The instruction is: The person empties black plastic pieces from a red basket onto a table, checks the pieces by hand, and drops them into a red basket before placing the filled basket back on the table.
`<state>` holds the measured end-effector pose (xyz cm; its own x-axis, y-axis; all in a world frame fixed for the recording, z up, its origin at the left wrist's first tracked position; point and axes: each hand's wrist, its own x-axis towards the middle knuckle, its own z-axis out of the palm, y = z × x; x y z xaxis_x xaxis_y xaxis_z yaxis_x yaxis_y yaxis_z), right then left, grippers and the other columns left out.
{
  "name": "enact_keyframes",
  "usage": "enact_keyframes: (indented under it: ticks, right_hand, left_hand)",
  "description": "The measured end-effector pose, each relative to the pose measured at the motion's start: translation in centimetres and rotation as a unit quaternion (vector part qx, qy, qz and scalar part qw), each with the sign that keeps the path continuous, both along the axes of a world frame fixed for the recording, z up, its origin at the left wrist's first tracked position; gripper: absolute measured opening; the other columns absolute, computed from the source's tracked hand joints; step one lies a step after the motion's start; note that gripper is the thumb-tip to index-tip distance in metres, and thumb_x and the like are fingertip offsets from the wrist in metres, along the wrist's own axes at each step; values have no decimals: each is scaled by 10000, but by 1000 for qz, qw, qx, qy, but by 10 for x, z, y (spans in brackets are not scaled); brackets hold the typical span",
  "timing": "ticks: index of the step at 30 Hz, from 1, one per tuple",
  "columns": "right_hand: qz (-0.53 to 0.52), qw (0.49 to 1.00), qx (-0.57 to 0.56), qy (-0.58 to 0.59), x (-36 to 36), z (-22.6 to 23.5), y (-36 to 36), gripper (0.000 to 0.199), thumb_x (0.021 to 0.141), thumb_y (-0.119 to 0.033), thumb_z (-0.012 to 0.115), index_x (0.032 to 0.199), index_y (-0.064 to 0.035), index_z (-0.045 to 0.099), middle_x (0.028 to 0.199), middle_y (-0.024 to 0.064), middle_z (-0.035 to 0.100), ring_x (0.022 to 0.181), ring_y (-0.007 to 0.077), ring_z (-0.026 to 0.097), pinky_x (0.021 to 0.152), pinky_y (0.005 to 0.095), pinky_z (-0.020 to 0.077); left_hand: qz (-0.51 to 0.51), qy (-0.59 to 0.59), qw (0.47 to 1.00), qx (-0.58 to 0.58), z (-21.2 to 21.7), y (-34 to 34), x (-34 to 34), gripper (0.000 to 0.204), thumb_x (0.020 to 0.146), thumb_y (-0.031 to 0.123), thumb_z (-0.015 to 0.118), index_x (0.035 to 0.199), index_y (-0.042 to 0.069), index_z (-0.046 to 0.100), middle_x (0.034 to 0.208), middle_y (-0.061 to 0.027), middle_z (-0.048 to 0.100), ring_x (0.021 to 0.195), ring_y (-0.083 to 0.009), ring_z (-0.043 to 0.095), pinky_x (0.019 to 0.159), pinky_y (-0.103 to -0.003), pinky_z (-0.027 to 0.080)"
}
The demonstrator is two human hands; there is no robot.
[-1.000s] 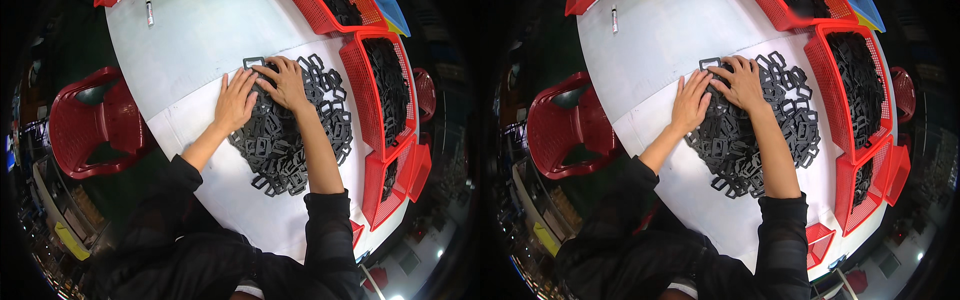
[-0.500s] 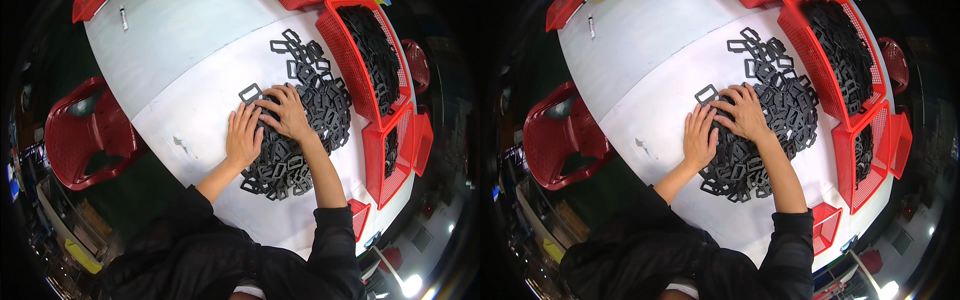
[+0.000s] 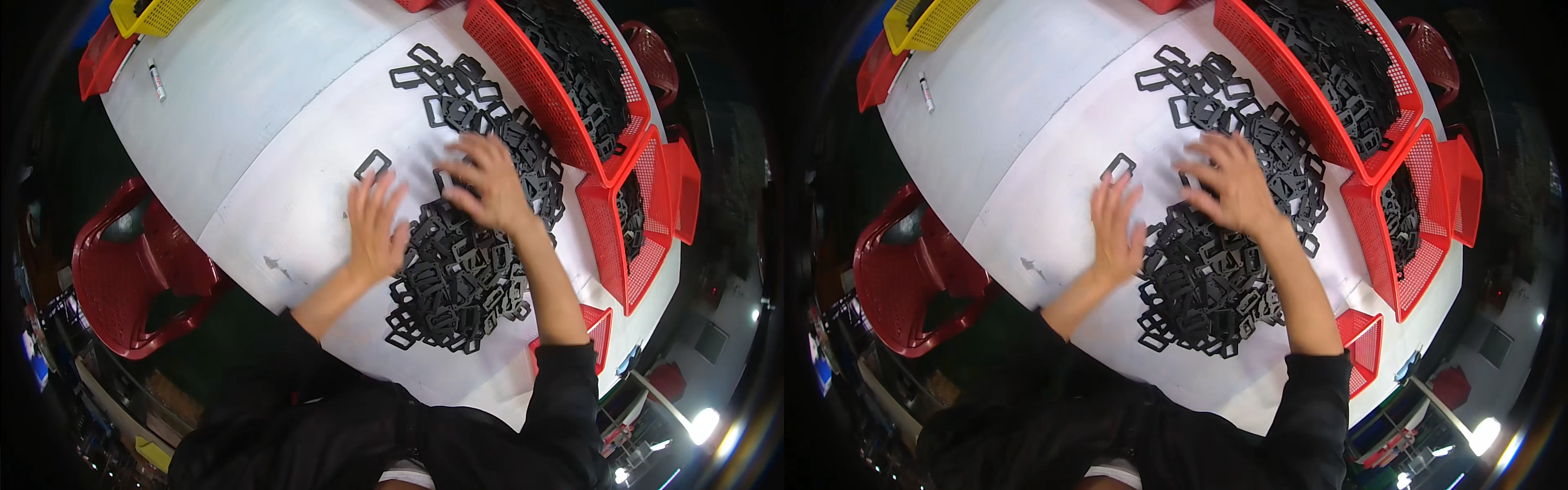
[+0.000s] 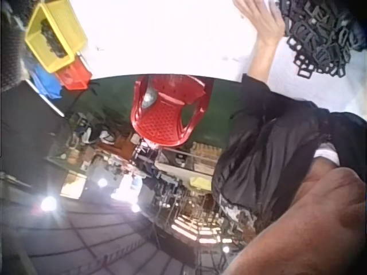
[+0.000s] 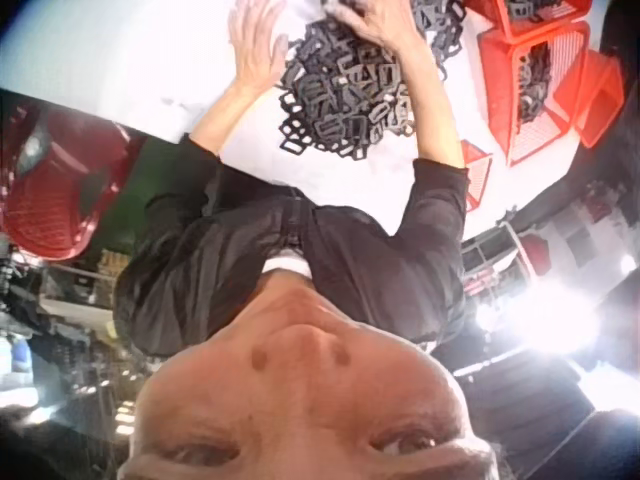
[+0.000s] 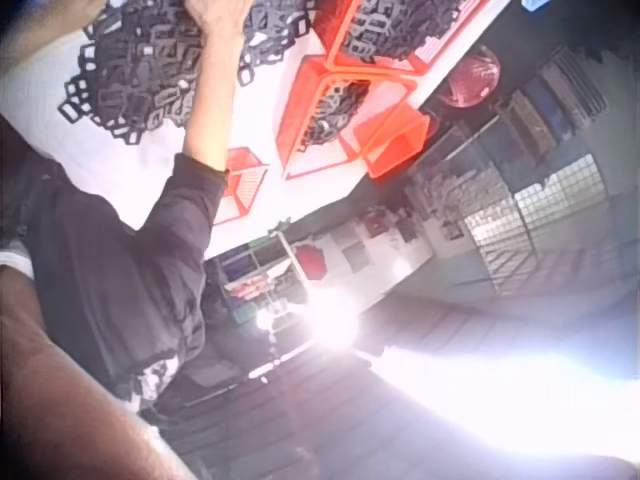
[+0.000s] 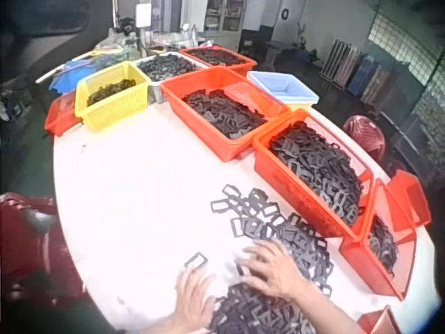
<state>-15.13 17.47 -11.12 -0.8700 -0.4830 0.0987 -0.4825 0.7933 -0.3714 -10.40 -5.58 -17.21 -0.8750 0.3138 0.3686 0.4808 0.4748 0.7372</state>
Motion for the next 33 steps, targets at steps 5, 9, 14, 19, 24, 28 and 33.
enact_keyframes:
  ticks: [5, 9, 14, 19, 24, 28, 33]
  right_hand:
    - [-123, 989, -27, 83, -119, -38, 24, 442, 889, -496, 583, 1265, -264, 597, 1390, 53, 465, 1312, 283, 411, 1084, 501, 310]
    - [-160, 976, 86, 118, -130, -67, 24, 454, 900, -544, 541, 1303, -337, 573, 1397, 36, 462, 1326, 247, 394, 1100, 450, 315]
    - [-133, 988, 36, 70, -76, -74, 50, 433, 900, -530, 549, 1260, -297, 603, 1362, 22, 493, 1313, 242, 402, 1101, 440, 319]
    - [-127, 987, 30, 94, -31, -74, 62, 413, 911, -503, 543, 1234, -257, 618, 1340, 22, 513, 1285, 251, 432, 1083, 428, 336]
    - [-124, 985, 49, 109, -3, -72, 67, 429, 919, -540, 506, 1234, -275, 624, 1317, 9, 536, 1274, 240, 439, 1066, 420, 346]
    - [-137, 981, 70, 117, 16, -73, 71, 439, 916, -555, 507, 1240, -282, 619, 1311, 12, 538, 1258, 245, 454, 1050, 422, 368]
    - [-149, 979, 84, 112, 38, -65, 68, 462, 906, -582, 500, 1237, -284, 620, 1309, 25, 539, 1231, 263, 475, 1047, 407, 385]
  left_hand:
    - [17, 87, 991, -98, -15, 29, -195, 451, 981, 332, 445, 1365, 101, 492, 1476, -92, 402, 1430, -327, 238, 1121, -624, 112]
    - [-75, 47, 984, -152, -33, 62, -224, 474, 1004, 374, 374, 1407, 138, 454, 1482, -88, 396, 1435, -296, 243, 1141, -578, 129]
    - [-90, 76, 974, -193, -40, 76, -162, 466, 998, 352, 387, 1397, 126, 467, 1462, -80, 419, 1410, -281, 298, 1157, -490, 188]
    - [-67, 87, 981, -159, -42, 91, -107, 435, 977, 320, 436, 1348, 107, 518, 1415, -95, 463, 1382, -295, 340, 1138, -479, 235]
    - [-49, 142, 981, -125, -41, 96, -88, 395, 946, 297, 496, 1260, 75, 584, 1342, -118, 527, 1300, -321, 430, 1088, -452, 314]
    - [-60, 160, 981, -95, -48, 101, -71, 388, 938, 290, 507, 1238, 62, 600, 1324, -126, 543, 1277, -324, 452, 1079, -430, 327]
    - [-43, 170, 981, -87, -54, 105, -53, 383, 921, 287, 519, 1200, 45, 623, 1301, -125, 565, 1235, -316, 486, 1054, -423, 350]
